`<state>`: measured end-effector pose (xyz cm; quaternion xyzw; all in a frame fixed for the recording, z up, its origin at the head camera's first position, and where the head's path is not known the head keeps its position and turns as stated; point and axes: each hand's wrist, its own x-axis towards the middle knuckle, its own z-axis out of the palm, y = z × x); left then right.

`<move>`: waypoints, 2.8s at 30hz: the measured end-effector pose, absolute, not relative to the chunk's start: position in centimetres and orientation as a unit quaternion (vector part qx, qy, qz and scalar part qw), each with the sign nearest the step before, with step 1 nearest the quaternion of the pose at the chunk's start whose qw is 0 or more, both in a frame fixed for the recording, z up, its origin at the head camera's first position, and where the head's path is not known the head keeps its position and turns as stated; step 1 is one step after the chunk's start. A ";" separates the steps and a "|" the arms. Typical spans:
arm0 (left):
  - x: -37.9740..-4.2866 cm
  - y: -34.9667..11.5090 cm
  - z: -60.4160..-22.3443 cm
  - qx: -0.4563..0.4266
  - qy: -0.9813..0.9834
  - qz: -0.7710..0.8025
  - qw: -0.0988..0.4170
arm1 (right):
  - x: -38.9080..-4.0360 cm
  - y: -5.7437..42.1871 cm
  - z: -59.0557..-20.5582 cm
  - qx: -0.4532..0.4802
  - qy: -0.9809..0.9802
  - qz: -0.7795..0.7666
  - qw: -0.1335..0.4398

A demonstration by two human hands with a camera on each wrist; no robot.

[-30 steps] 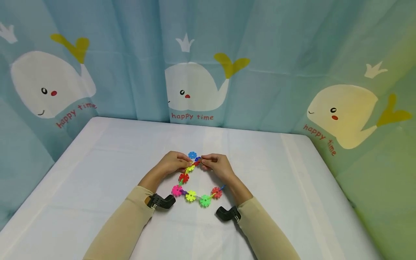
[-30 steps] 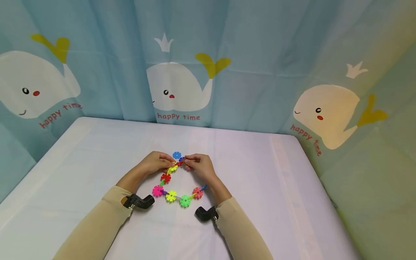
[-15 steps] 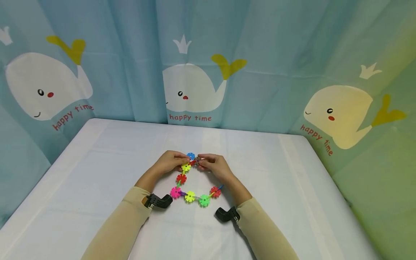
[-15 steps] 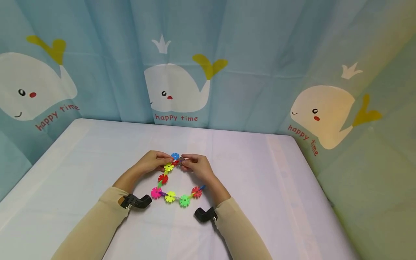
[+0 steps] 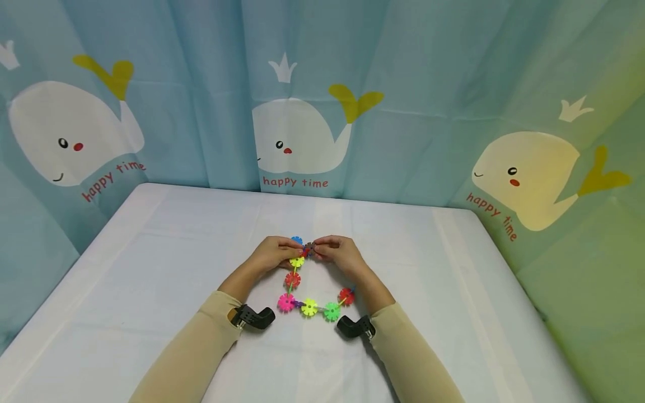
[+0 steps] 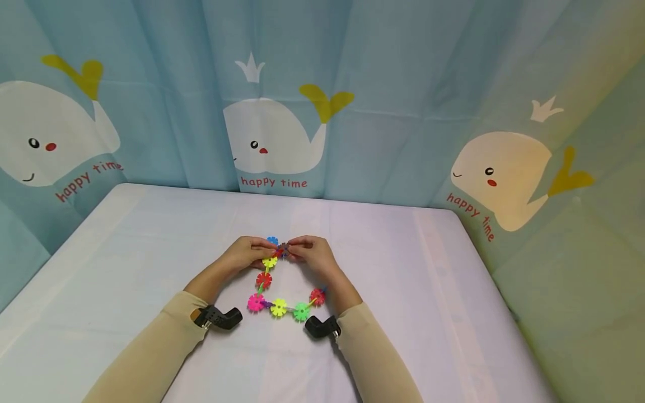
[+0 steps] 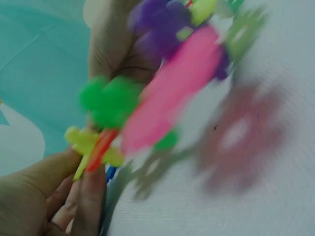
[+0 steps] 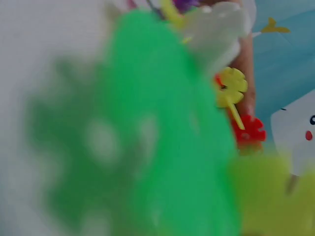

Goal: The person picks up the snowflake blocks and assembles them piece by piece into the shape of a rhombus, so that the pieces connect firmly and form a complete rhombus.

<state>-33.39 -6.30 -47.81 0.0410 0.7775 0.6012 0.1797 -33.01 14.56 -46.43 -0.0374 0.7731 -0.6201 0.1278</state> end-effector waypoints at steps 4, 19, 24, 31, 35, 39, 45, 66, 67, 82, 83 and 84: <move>-33.4 -6.4 -47.8 0.034 0.798 0.573 0.181 | -33.1 14.7 -46.3 -0.049 0.767 -0.622 0.151; -33.8 -7.2 -47.8 0.089 0.858 0.491 0.126 | -32.6 13.9 -46.2 -0.099 0.804 -0.571 0.134; -34.1 -7.6 -47.9 0.089 0.863 0.482 0.126 | -34.2 15.1 -45.5 -0.096 0.868 -0.482 0.068; -34.1 -8.4 -48.3 0.079 0.837 0.520 0.151 | -36.8 14.5 -45.6 -0.197 0.887 -0.399 0.126; -33.8 -8.4 -48.3 0.076 0.816 0.546 0.172 | -37.3 13.8 -46.0 -0.208 0.904 -0.355 0.118; -33.7 -8.3 -48.2 0.071 0.810 0.556 0.174 | -37.2 13.4 -45.9 -0.220 0.913 -0.326 0.108; -33.7 -8.3 -48.1 0.066 0.809 0.557 0.174 | -36.5 13.7 -45.5 -0.209 0.906 -0.346 0.123; -33.5 -7.6 -47.5 0.104 0.797 0.563 0.193 | -34.3 16.6 -47.3 -0.183 0.827 -0.519 0.111; -33.4 -7.6 -47.5 0.104 0.797 0.563 0.193 | -34.3 16.5 -47.3 -0.188 0.825 -0.521 0.111; -33.7 -7.3 -47.7 0.096 0.799 0.560 0.196 | -33.9 15.4 -47.4 -0.210 0.831 -0.503 0.112; -33.7 -7.4 -47.7 0.095 0.800 0.559 0.196 | -33.9 15.4 -47.5 -0.210 0.831 -0.504 0.112; -33.7 -7.4 -47.7 0.095 0.801 0.557 0.195 | -33.9 15.4 -47.5 -0.209 0.831 -0.504 0.112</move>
